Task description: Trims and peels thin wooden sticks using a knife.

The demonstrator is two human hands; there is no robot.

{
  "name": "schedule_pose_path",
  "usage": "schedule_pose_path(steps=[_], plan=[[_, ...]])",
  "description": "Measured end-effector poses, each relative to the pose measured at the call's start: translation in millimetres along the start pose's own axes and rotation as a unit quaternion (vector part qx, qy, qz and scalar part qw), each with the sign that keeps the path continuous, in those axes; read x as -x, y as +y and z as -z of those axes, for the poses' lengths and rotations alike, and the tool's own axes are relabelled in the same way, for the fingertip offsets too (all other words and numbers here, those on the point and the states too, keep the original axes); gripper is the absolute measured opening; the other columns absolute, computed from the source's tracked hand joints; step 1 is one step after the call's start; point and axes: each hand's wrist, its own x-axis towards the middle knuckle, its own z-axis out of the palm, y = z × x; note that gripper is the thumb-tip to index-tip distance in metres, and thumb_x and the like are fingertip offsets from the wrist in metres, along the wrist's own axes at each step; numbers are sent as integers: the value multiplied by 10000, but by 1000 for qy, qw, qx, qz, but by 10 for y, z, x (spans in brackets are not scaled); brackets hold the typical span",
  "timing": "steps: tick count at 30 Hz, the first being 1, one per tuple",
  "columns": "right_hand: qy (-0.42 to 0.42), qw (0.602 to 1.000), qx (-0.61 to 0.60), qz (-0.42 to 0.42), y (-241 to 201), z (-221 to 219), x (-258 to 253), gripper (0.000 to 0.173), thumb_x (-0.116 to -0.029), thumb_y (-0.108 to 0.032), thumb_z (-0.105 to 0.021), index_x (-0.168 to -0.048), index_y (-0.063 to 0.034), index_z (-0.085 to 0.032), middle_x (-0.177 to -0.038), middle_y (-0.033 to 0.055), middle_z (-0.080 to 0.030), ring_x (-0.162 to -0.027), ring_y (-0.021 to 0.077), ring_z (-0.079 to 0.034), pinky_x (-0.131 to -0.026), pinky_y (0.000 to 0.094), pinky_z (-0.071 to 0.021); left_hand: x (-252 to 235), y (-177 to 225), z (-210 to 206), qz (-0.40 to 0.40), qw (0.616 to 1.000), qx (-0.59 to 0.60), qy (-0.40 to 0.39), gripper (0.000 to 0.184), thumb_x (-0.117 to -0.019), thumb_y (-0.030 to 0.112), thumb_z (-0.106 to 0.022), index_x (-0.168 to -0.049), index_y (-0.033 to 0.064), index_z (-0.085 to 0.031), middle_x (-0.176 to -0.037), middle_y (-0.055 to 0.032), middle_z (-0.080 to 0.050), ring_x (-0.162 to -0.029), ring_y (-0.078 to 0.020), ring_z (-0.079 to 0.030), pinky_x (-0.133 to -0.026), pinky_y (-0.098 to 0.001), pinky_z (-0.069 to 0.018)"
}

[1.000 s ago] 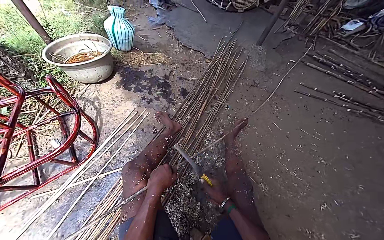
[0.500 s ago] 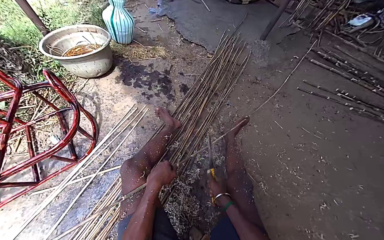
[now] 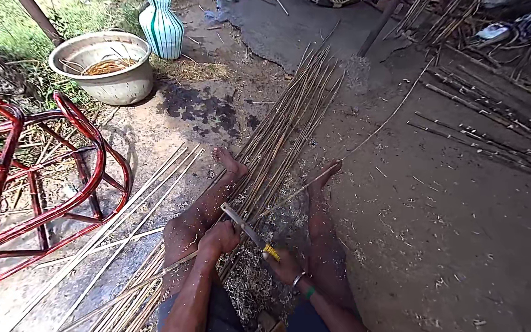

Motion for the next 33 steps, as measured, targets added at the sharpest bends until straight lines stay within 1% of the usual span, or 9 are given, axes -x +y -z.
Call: schedule_pose_path(steps=[4, 8, 10, 13, 16, 21, 24, 27, 33], plan=[[132, 963, -224, -76, 148, 77, -59, 479, -1105, -419, -426, -1168, 25, -594, -706, 50, -489, -530, 156, -492, -515, 347, -484, 546, -231, 191, 33, 999, -23, 15, 690, -1027, 667, -398, -1122, 48, -687, -1116, -218, -693, -1095, -397, -669, -932, -640, -507], [216, 929, -292, -66, 212, 281, 11, 405, -1109, -308, -438, -1261, 36, -590, -678, 48, -519, -515, 159, -514, -510, 347, -497, 1376, -599, 346, 104, 993, -58, 26, 486, -921, 474, -675, -1174, 62, -729, -1207, -262, -683, -1166, -467, -633, -968, -674, -483], [228, 916, -321, -75, 191, 258, -9, 368, -1115, -288, -439, -1081, 38, -607, -624, 27, -519, -466, 123, -510, -467, 295, -492, 1328, -180, 289, 92, 990, -82, 62, 425, -948, 271, -666, -1333, 91, -657, -1391, -235, -590, -1316, -449, -535, -1047, -614, -464], [186, 925, -306, -128, 194, 233, -137, 414, -1115, -349, -441, -1034, 19, -612, -628, 25, -500, -455, 126, -481, -449, 292, -464, 576, 494, -168, 2, 999, 4, 42, 558, -1040, 476, -531, -1463, 115, -559, -1506, -230, -493, -1398, -394, -485, -1137, -550, -424], [149, 936, -264, -180, 317, 204, -258, 468, -1098, -428, -456, -1008, -5, -636, -648, 30, -506, -485, 142, -490, -486, 323, -474, 88, 654, -601, -15, 1000, 14, 15, 581, -1051, 539, -467, -1287, 37, -641, -1319, -231, -633, -1236, -389, -625, -1020, -597, -504], [162, 922, -291, -198, 274, 305, -299, 544, -1093, -509, -407, -968, -17, -601, -656, 25, -462, -500, 147, -465, -496, 332, -463, 482, 285, -191, -74, 993, 23, 88, 485, -1059, 504, -497, -1348, 142, -640, -1081, -175, -723, -1018, -354, -707, -924, -570, -547], [22, 991, -123, -52, 208, 128, -154, 576, -1086, -479, -426, -1062, 51, -651, -804, 152, -595, -689, 257, -587, -704, 461, -518, 610, -29, -188, -6, 995, 13, 102, 450, -1034, 522, -540, -1219, 160, -734, -1110, -144, -741, -1056, -339, -707, -940, -581, -538], [60, 994, -76, -50, 231, 123, -203, 557, -1055, -482, -498, -1114, 39, -687, -914, 201, -671, -835, 320, -660, -830, 532, -530, 625, 127, -236, 82, 990, -21, 111, 421, -1075, 437, -454, -1293, 156, -679, -1233, -158, -708, -1172, -357, -672, -982, -580, -526], [56, 994, -94, -21, 258, 150, -200, 530, -1066, -461, -478, -1108, 28, -678, -834, 157, -634, -738, 271, -621, -743, 483, -527, 494, 198, -189, 73, 987, -9, 143, 480, -1061, 519, -436, -1239, 159, -699, -1193, -142, -721, -1132, -335, -691, -929, -565, -549]])
